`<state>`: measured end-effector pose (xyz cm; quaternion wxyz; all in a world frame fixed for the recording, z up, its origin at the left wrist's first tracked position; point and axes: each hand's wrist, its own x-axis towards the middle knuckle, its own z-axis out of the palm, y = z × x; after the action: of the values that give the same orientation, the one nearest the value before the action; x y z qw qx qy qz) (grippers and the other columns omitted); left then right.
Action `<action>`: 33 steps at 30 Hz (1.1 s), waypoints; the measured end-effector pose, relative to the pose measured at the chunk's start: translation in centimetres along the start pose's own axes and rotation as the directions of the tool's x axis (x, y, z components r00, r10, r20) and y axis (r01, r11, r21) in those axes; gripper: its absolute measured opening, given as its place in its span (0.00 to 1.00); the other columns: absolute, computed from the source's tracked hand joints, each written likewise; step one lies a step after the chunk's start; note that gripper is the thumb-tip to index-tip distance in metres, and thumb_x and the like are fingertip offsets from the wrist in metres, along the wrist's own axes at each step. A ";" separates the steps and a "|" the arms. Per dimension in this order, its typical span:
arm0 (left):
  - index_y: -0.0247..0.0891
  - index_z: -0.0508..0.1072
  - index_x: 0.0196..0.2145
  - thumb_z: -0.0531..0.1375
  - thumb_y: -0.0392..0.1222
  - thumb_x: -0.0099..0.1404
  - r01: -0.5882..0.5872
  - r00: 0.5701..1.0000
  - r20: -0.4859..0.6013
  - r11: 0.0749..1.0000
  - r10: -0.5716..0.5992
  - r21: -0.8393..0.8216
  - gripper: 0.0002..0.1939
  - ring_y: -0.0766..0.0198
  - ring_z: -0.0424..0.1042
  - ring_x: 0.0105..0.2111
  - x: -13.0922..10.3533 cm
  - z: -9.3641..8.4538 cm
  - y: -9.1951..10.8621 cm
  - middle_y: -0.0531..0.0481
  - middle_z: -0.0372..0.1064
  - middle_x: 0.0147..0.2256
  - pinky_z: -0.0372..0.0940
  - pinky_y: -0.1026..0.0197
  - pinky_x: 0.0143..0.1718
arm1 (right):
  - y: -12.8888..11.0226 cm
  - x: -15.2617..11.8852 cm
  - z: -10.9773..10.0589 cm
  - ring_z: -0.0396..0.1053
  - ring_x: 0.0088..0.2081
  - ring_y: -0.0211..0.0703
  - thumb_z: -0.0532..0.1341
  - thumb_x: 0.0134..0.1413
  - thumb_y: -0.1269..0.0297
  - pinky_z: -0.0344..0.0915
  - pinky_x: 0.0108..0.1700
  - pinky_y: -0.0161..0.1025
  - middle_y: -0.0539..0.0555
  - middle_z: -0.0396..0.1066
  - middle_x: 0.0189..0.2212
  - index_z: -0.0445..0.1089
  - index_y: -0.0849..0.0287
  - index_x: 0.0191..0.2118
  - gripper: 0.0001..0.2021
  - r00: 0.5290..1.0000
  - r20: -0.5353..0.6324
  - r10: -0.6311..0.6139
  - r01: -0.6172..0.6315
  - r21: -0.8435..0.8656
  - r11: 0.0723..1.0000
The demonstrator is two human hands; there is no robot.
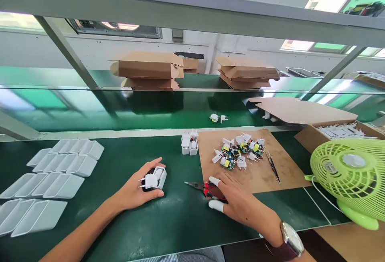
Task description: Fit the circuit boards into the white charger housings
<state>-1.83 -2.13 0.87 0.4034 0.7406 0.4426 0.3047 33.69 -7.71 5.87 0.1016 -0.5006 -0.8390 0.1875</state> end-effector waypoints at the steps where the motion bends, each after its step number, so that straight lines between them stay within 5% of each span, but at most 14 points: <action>1: 0.48 0.65 0.64 0.70 0.48 0.60 -0.011 1.000 0.015 1.000 0.011 0.010 0.37 0.54 0.76 0.48 0.0 0.0 0.0 0.41 0.72 0.56 0.77 0.54 0.41 | 0.1 0.1 0.2 0.73 0.55 0.58 0.62 0.61 0.65 0.74 0.55 0.53 0.61 0.74 0.55 0.72 0.53 0.53 0.15 1.000 0.002 -0.004 0.004 -0.054 0.999; 5: 0.47 0.67 0.60 0.68 0.45 0.63 -0.199 0.980 0.017 0.969 0.198 0.145 0.29 0.55 0.77 0.48 0.1 0.1 -0.3 0.42 0.74 0.53 0.75 0.54 0.46 | 0.0 0.1 0.3 0.77 0.42 0.60 0.61 0.53 0.70 0.75 0.44 0.53 0.62 0.78 0.44 0.74 0.56 0.49 0.17 0.998 0.048 0.044 -0.033 -0.203 0.979; 10: 0.41 0.63 0.62 0.61 0.34 0.68 -0.599 0.782 0.072 0.714 0.619 0.363 0.26 0.50 0.75 0.55 0.1 0.7 0.8 0.37 0.75 0.52 0.72 0.47 0.55 | -2.3 1.1 -1.1 0.77 0.36 0.53 0.58 0.57 0.68 0.74 0.40 0.47 0.55 0.79 0.35 0.75 0.54 0.46 0.13 0.993 0.062 0.100 -0.100 -0.010 0.995; 14: 0.39 0.64 0.61 0.60 0.38 0.70 -0.629 0.752 0.132 0.642 0.646 0.439 0.23 0.49 0.77 0.50 -0.1 0.6 3.0 0.36 0.74 0.47 0.74 0.46 0.51 | -3.6 1.1 -1.7 0.78 0.36 0.49 0.55 0.62 0.68 0.74 0.38 0.42 0.52 0.81 0.38 0.74 0.50 0.47 0.13 0.990 0.124 0.064 -0.088 0.200 0.976; 21: 0.36 0.65 0.60 0.60 0.34 0.70 -0.626 0.737 0.140 0.589 0.661 0.512 0.22 0.52 0.75 0.48 -0.9 -0.7 6.2 0.37 0.74 0.46 0.74 0.50 0.49 | -3.9 0.1 0.0 0.77 0.41 0.47 0.50 0.47 0.84 0.72 0.41 0.40 0.55 0.78 0.44 0.63 0.52 0.64 0.38 0.977 0.048 -0.206 0.204 0.040 0.978; 26: 0.34 0.68 0.57 0.60 0.32 0.68 -0.627 0.713 0.136 0.540 0.688 0.561 0.20 0.54 0.75 0.46 -1.1 -1.1 7.7 0.39 0.77 0.46 0.74 0.52 0.48 | -4.2 0.2 1.1 0.71 0.30 0.45 0.55 0.42 0.85 0.59 0.28 0.39 0.52 0.74 0.34 0.67 0.56 0.51 0.28 0.968 -0.020 -0.249 0.235 -0.270 0.934; 33: 0.31 0.70 0.55 0.57 0.31 0.68 -0.621 0.706 0.186 0.472 0.683 0.626 0.18 0.54 0.74 0.44 -1.6 -1.1 9.0 0.39 0.78 0.45 0.72 0.52 0.45 | -5.5 -0.4 0.5 0.66 0.27 0.42 0.55 0.39 0.85 0.51 0.29 0.40 0.49 0.69 0.30 0.63 0.55 0.40 0.22 0.953 -0.098 -0.288 0.225 -0.407 0.885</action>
<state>0.25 -5.76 9.07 -0.0461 0.9285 0.2206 0.2951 29.29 -10.54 7.68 0.0889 -0.4082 -0.9077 -0.0386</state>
